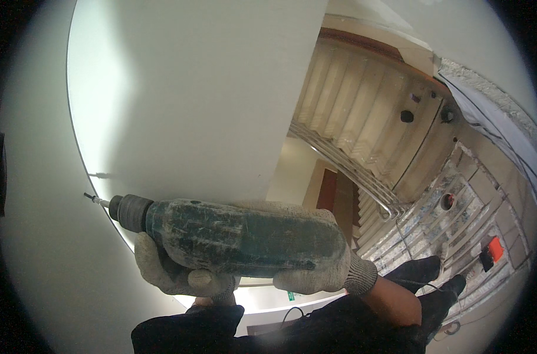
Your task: The person uses a drill to make holes along a line on a white wall and a ceiling while standing on scaffolding.
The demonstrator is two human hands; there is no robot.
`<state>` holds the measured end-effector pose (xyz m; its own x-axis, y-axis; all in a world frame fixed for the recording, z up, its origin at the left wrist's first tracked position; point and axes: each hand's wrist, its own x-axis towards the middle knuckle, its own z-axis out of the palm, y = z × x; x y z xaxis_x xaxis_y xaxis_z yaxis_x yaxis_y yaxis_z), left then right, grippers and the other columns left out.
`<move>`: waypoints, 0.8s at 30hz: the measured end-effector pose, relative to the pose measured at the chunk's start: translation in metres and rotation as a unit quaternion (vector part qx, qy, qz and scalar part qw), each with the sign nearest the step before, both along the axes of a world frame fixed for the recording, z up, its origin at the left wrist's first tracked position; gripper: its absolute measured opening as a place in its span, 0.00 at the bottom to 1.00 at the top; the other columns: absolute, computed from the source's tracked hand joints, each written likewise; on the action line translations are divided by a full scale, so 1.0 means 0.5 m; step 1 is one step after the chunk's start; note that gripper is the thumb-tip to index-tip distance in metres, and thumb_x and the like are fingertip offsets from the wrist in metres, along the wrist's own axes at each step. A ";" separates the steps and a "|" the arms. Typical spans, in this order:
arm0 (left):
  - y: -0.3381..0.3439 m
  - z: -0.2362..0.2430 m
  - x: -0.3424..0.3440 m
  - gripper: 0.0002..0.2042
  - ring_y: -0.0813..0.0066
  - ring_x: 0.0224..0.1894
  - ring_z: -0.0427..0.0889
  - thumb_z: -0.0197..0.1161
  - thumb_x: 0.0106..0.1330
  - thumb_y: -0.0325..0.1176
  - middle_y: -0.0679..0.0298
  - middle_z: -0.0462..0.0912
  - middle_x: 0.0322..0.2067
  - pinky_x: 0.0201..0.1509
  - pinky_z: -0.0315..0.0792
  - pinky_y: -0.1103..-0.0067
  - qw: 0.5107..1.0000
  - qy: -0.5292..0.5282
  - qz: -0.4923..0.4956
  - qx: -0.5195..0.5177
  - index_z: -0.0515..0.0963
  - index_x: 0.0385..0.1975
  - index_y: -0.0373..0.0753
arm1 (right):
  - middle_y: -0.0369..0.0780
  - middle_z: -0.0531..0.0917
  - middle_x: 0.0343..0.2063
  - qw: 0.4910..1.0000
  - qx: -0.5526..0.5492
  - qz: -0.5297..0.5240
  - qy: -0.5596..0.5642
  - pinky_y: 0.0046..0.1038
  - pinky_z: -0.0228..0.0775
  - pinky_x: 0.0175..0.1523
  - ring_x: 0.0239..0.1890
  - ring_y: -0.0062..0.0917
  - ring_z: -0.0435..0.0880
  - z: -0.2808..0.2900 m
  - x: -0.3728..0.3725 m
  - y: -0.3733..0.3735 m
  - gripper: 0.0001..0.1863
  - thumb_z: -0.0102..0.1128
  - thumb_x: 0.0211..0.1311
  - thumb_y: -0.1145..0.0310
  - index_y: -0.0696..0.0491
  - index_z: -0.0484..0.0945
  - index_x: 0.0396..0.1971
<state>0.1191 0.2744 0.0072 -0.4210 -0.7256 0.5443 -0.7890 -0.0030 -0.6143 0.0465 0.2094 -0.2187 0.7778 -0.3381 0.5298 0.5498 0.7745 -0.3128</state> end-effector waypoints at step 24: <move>0.023 -0.001 0.013 0.42 0.56 0.55 0.85 0.33 0.76 0.65 0.47 0.81 0.51 0.58 0.84 0.65 0.987 -0.094 0.067 -0.115 0.65 0.65 0.24 | 0.48 0.78 0.64 0.989 0.042 -0.006 -0.139 0.33 0.81 0.64 0.62 0.33 0.82 -0.026 0.046 0.030 0.33 0.70 0.66 0.66 0.55 0.71 0.69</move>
<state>0.1254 0.2858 0.0067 -0.4386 -0.6485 0.6222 -0.6444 -0.2556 -0.7207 0.0694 0.2245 -0.2316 0.6024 -0.3974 0.6922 0.6142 0.7847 -0.0840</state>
